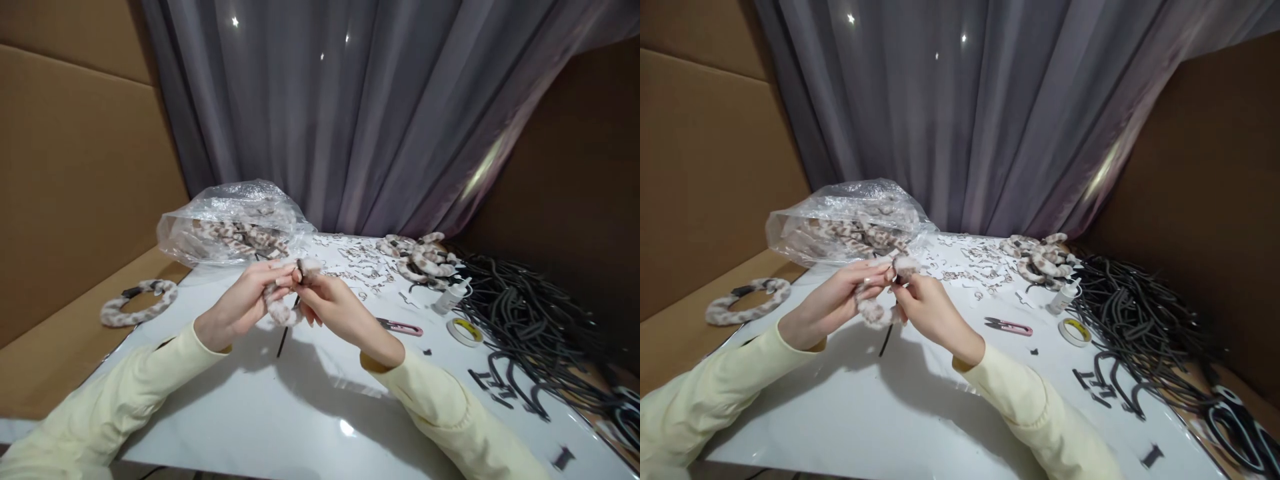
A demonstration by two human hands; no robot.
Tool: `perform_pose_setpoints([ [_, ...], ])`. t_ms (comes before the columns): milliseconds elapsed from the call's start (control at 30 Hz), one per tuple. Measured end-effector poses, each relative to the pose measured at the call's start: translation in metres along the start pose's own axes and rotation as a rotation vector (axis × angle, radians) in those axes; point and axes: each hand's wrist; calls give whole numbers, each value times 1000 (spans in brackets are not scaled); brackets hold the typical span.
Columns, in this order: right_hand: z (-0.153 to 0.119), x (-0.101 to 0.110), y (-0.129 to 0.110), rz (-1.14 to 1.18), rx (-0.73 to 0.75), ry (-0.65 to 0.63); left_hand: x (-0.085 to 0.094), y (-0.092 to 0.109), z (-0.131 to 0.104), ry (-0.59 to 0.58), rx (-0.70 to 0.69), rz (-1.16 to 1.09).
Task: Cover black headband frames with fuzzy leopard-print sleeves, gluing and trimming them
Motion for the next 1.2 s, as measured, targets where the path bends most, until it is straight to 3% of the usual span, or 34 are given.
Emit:
perform_pose_setpoints([
  [100, -7, 7, -8, -4, 28, 22, -2, 0, -7, -28, -180, 270],
  [200, -14, 17, -15, -27, -4, 25, 2, -7, -12, 36, -406, 614],
  [300, -18, 25, -18, -27, -20, -27, 10, -19, -14, 94, -712, 969],
  [367, -19, 29, -19, -17, -30, -72, 15, -26, -14, 56, -833, 1115],
  [533, -22, 32, -22, -57, -35, -138, 18, -23, -11, -41, -794, 1085],
  [633, -24, 34, -25, -182, 4, -139, 18, -18, -9, -52, -748, 1021],
  [800, -31, 38, -28, -397, 105, -123, 19, -17, -5, -104, -735, 1102],
  [1033, -41, 31, -22, -810, 239, 131, 20, -26, -12, -165, -945, 1393],
  [1200, -39, 29, -20, -996, 223, 141, 17, -28, -13, -129, -849, 1310],
])
Point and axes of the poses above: each hand's wrist, its own z-axis towards the middle knuckle, its own x-axis out of the back of the hand, y = z × x, and after that the axes turned 8 degrees about -x, right-handed
